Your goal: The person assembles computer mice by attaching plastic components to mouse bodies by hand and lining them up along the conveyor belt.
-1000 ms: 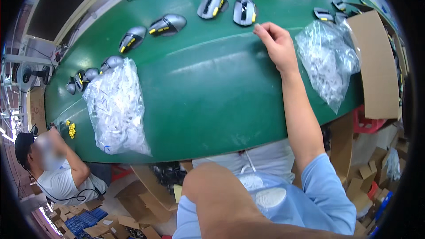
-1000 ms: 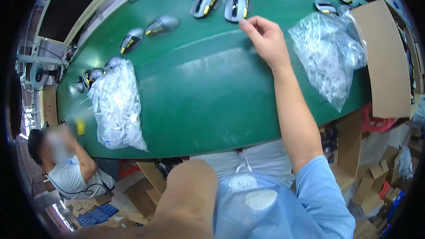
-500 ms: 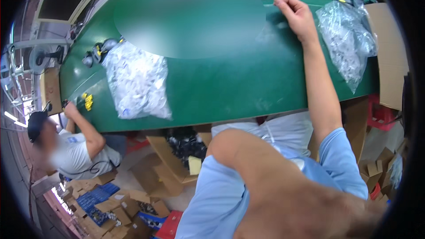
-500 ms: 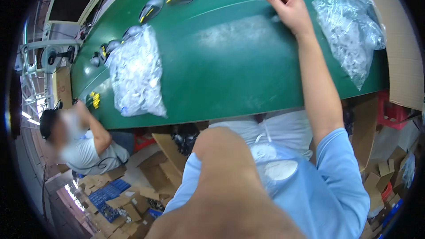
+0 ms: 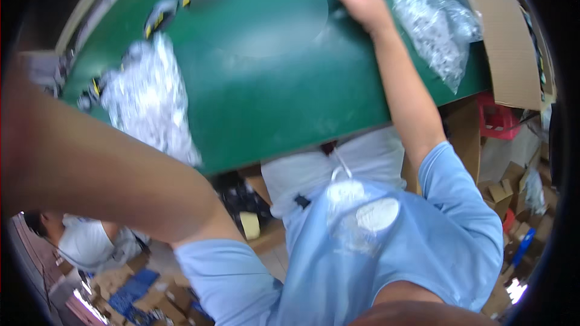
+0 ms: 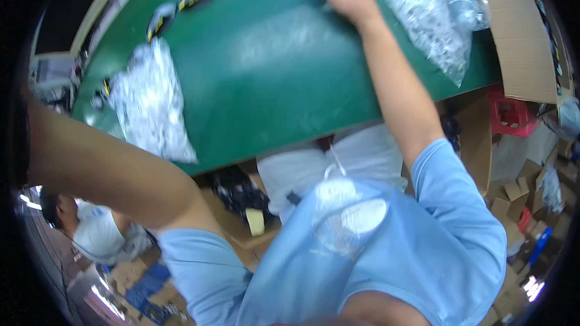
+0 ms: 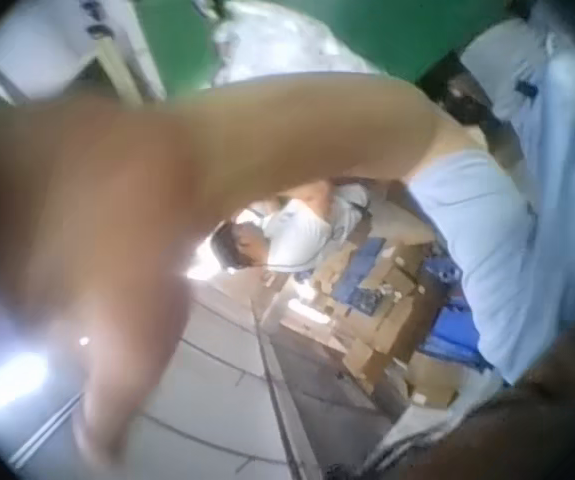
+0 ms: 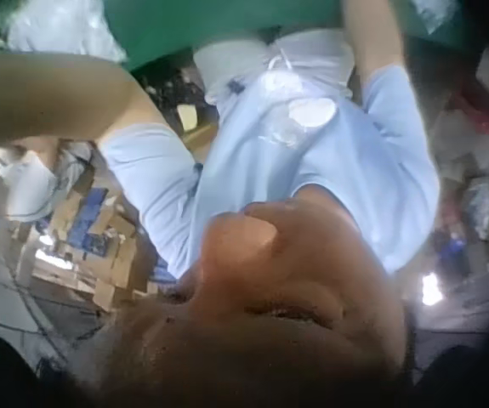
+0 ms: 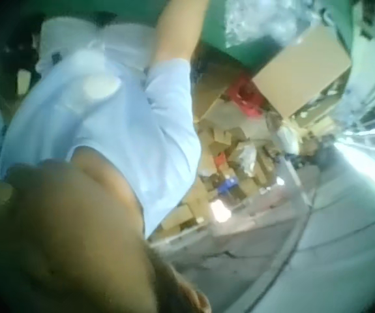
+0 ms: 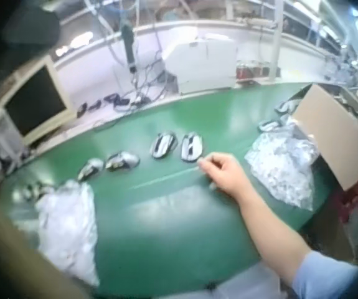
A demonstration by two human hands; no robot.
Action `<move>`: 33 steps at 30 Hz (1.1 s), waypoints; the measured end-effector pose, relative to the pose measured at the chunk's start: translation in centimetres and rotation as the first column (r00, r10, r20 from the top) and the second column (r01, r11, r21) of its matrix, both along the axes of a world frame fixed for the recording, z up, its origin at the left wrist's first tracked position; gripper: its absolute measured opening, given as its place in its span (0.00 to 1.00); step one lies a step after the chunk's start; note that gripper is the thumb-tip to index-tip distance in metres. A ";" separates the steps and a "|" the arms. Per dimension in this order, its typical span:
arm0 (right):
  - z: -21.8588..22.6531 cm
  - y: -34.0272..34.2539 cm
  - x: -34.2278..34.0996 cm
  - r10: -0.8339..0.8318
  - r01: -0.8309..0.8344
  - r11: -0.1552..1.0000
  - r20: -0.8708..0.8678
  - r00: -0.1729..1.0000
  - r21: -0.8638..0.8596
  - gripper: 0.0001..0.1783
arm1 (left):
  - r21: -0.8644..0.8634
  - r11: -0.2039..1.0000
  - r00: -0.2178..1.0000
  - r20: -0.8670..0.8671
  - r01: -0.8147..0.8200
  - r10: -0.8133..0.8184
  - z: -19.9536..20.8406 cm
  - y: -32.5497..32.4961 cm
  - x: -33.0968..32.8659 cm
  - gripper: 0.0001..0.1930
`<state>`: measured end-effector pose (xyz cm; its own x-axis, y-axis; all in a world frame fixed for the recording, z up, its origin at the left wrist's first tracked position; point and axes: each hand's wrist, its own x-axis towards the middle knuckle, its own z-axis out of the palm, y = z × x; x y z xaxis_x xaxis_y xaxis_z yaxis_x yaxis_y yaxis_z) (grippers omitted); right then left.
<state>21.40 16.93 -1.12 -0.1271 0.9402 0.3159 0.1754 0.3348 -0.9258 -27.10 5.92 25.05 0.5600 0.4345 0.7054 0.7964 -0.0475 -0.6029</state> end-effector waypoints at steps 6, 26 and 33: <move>-1.3 -0.7 -3.1 -0.075 0.067 0.997 0.190 0.979 0.046 0.15 | 0.352 0.818 0.834 -0.154 -0.454 0.529 1.0 -9.6 -6.6 0.17; -0.2 -1.4 -3.2 -0.021 0.026 0.996 0.065 0.998 -0.080 0.17 | 0.693 -0.344 -0.286 0.204 -0.633 0.936 -1.4 -9.6 8.3 0.25; 0.3 -1.9 -3.6 -0.042 0.043 0.999 0.143 0.989 -0.007 0.15 | 0.272 0.207 -0.168 0.895 0.940 -0.414 -3.4 5.7 22.6 0.35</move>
